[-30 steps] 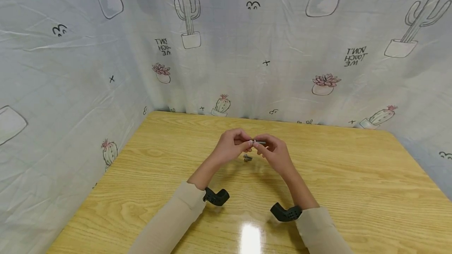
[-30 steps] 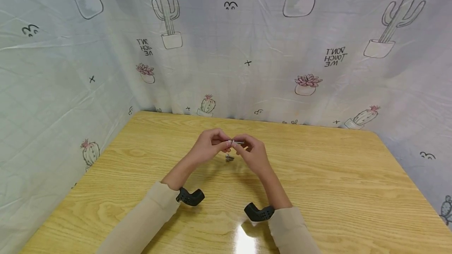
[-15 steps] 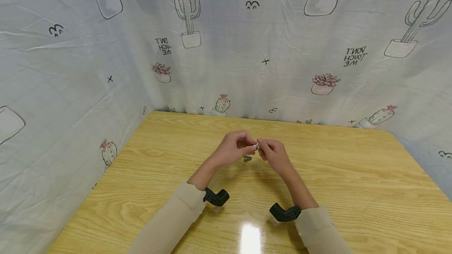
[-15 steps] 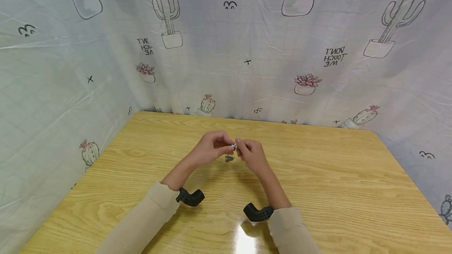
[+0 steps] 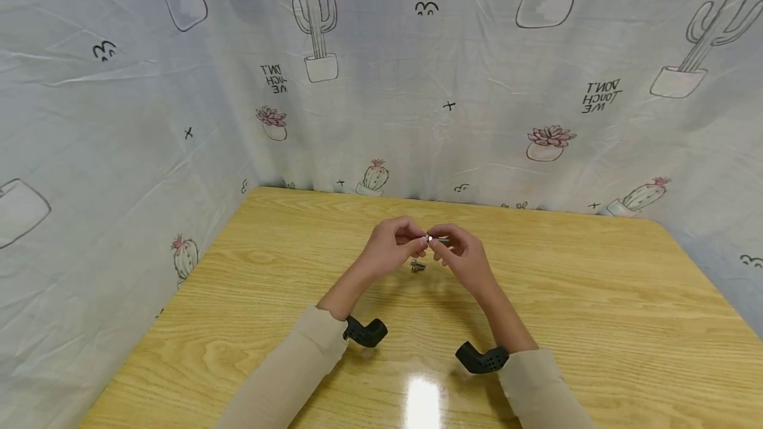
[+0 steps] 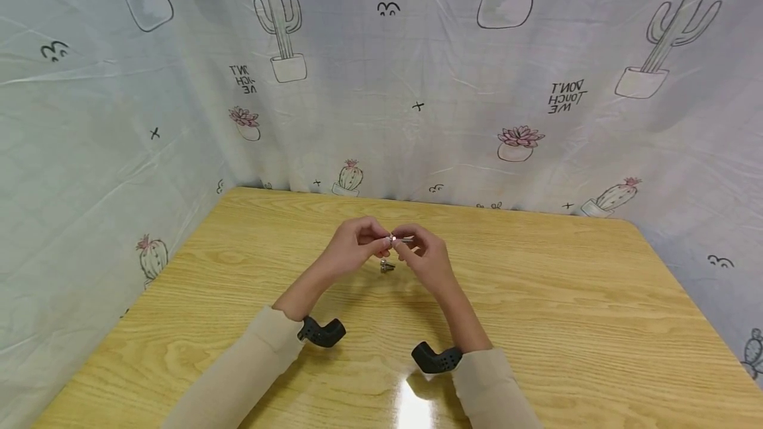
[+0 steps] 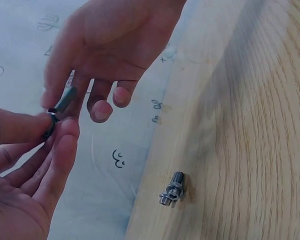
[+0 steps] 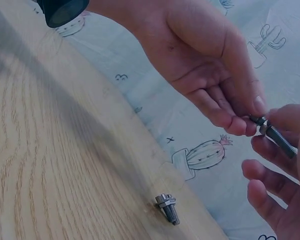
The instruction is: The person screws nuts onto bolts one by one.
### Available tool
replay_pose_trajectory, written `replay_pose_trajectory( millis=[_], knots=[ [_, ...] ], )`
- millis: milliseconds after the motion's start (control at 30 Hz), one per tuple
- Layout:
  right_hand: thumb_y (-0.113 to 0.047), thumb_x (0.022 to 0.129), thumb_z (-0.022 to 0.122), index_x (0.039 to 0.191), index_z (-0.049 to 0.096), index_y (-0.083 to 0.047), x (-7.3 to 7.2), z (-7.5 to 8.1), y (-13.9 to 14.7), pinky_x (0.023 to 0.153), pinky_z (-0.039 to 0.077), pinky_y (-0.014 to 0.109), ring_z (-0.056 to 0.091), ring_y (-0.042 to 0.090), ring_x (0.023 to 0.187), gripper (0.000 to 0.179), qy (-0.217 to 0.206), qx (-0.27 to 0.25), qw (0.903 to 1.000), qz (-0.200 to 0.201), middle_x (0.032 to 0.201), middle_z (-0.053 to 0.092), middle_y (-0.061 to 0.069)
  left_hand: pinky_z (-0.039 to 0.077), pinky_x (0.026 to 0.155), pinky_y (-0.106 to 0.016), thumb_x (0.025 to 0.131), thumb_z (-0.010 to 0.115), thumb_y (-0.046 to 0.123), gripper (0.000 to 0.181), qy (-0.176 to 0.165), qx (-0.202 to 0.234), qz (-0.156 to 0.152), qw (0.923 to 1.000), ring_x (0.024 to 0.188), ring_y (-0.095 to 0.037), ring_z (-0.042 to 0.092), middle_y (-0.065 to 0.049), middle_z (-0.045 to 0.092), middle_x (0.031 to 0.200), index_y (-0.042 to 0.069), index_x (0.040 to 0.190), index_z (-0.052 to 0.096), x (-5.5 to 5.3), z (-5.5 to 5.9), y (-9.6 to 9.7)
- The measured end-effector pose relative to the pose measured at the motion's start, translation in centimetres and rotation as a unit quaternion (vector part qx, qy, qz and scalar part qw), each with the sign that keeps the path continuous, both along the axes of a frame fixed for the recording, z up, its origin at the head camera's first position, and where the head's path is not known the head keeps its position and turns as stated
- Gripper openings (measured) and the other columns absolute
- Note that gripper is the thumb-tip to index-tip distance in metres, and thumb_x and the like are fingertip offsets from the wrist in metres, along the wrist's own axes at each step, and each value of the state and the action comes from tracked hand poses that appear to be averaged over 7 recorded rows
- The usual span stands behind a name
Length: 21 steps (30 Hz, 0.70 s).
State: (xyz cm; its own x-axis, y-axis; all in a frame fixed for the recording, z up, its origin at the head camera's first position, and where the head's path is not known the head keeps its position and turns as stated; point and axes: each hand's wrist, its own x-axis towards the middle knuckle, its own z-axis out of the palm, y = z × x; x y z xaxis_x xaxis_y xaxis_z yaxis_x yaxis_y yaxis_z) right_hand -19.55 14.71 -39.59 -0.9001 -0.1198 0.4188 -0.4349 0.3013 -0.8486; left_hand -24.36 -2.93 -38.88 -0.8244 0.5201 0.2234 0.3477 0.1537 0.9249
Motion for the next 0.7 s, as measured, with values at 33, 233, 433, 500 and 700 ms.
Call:
replay_pose_trajectory(
  millis=[33, 233, 433, 500, 700],
  knots=[
    [-0.005, 0.096, 0.058, 0.114, 0.062, 0.005, -0.06, 0.01, -0.04, 0.062, 0.056, 0.033, 0.063, 0.022, 0.078, 0.022, 0.002, 0.0, 1.0, 0.005, 0.107, 0.064, 0.024, 0.058, 0.082, -0.051, 0.094, 0.062, 0.009, 0.006, -0.003, 0.001, 0.003, 1.0, 0.085, -0.033, 0.071, -0.022, 0.068, 0.097, 0.004, 0.096, 0.065, -0.09, 0.02, -0.04],
    [-0.005, 0.095, 0.059, 0.113, 0.063, 0.005, -0.38, -0.04, -0.2, 0.066, 0.057, 0.028, 0.065, 0.02, 0.082, 0.021, -0.002, 0.003, 1.0, 0.005, 0.111, 0.064, 0.023, 0.059, 0.082, -0.049, 0.094, 0.063, 0.009, 0.006, -0.008, -0.001, 0.008, 0.9999, 0.079, -0.021, 0.071, -0.017, 0.069, 0.095, 0.004, 0.096, 0.064, -0.54, 0.01, -0.17],
    [-0.006, 0.098, 0.055, 0.105, 0.065, 0.006, -0.32, 0.14, -0.21, 0.058, 0.052, 0.03, 0.058, 0.035, 0.07, 0.017, -0.003, 0.007, 1.0, 0.0, 0.096, 0.063, 0.025, 0.058, 0.083, -0.05, 0.094, 0.063, 0.01, 0.005, 0.004, -0.007, -0.002, 1.0, 0.076, -0.013, 0.069, -0.015, 0.069, 0.094, 0.006, 0.096, 0.065, -0.52, 0.14, -0.12],
    [-0.007, 0.099, 0.053, 0.1, 0.064, 0.005, -0.29, 0.23, -0.2, 0.055, 0.049, 0.03, 0.055, 0.024, 0.062, 0.016, -0.006, 0.01, 0.9999, 0.002, 0.087, 0.06, 0.027, 0.058, 0.082, -0.05, 0.093, 0.064, 0.01, 0.005, 0.012, -0.008, -0.01, 0.9999, 0.076, -0.015, 0.07, -0.014, 0.069, 0.093, 0.006, 0.095, 0.065, -0.45, 0.23, -0.12],
    [-0.013, 0.103, 0.045, 0.078, 0.057, 0.003, -0.2, 0.66, -0.2, 0.052, 0.039, 0.024, 0.041, 0.007, 0.052, 0.033, -0.029, 0.027, 0.9992, 0.009, 0.062, 0.048, 0.024, 0.058, 0.082, -0.05, 0.093, 0.064, 0.007, 0.003, 0.028, -0.012, -0.041, 0.9987, 0.083, -0.026, 0.071, -0.014, 0.068, 0.095, 0.005, 0.094, 0.066, -0.2, 0.63, -0.1]
  ],
)
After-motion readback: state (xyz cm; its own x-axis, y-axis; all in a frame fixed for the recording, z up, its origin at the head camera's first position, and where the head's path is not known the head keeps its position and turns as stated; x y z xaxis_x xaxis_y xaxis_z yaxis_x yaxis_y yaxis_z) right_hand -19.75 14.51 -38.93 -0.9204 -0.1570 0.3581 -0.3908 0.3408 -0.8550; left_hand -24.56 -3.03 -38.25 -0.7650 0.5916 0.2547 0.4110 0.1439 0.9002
